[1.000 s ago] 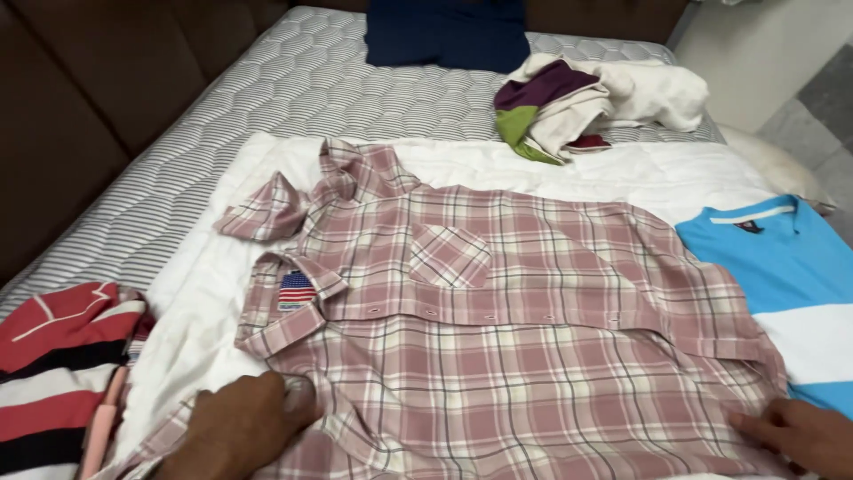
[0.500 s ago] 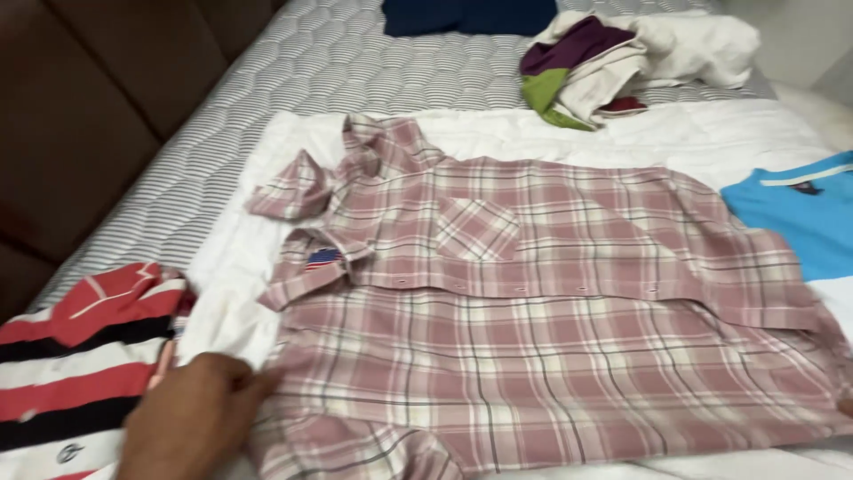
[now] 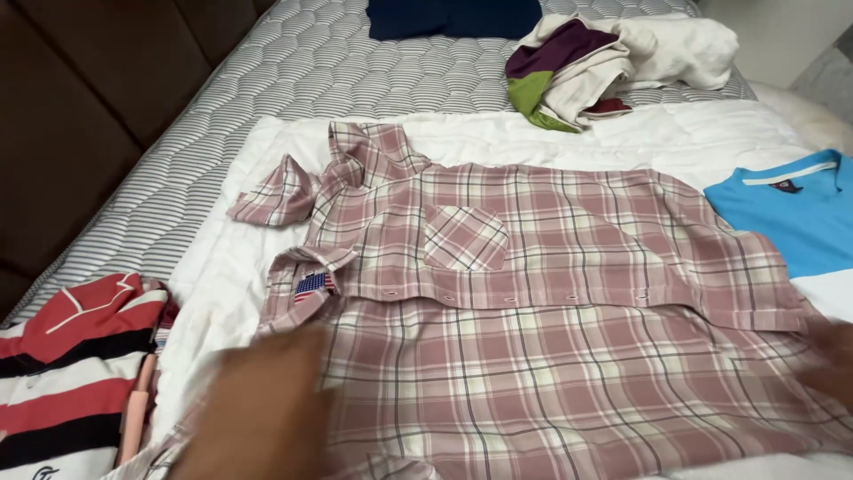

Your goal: The person lays a plaid shirt flat on a bed and proceeds to button it up. They start at the collar and work their way down the front placket, fastening each button with their hands.

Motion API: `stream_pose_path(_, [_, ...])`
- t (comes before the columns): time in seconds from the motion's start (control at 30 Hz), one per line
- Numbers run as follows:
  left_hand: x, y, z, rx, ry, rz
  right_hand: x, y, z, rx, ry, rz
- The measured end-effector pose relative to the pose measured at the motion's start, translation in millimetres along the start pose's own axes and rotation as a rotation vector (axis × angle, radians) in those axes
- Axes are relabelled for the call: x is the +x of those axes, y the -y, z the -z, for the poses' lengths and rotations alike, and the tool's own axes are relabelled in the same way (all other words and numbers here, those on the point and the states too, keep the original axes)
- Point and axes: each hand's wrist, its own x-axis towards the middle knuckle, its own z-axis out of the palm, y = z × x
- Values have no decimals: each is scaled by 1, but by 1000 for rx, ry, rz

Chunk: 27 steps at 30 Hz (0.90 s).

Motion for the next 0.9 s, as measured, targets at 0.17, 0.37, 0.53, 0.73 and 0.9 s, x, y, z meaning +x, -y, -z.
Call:
stream_pose_path(0.17, [53,-66,-39,-58,320,-37,-52,342,-18,43,60,181])
stream_pose_path(0.37, [51,-47,-69,16,304,27,-39,338,-75,-187,179,413])
stream_pose_path(0.53, [48,-41,-72,0,442,266,-52,340,-70,-358,251,161])
stream_pose_path(0.73, [54,-44,-78,-14,576,314,-56,321,-92,-475,116,-131])
stream_pose_path(0.9, [68,-26,-103,-5,563,449,-33,279,-67,-160,64,-277])
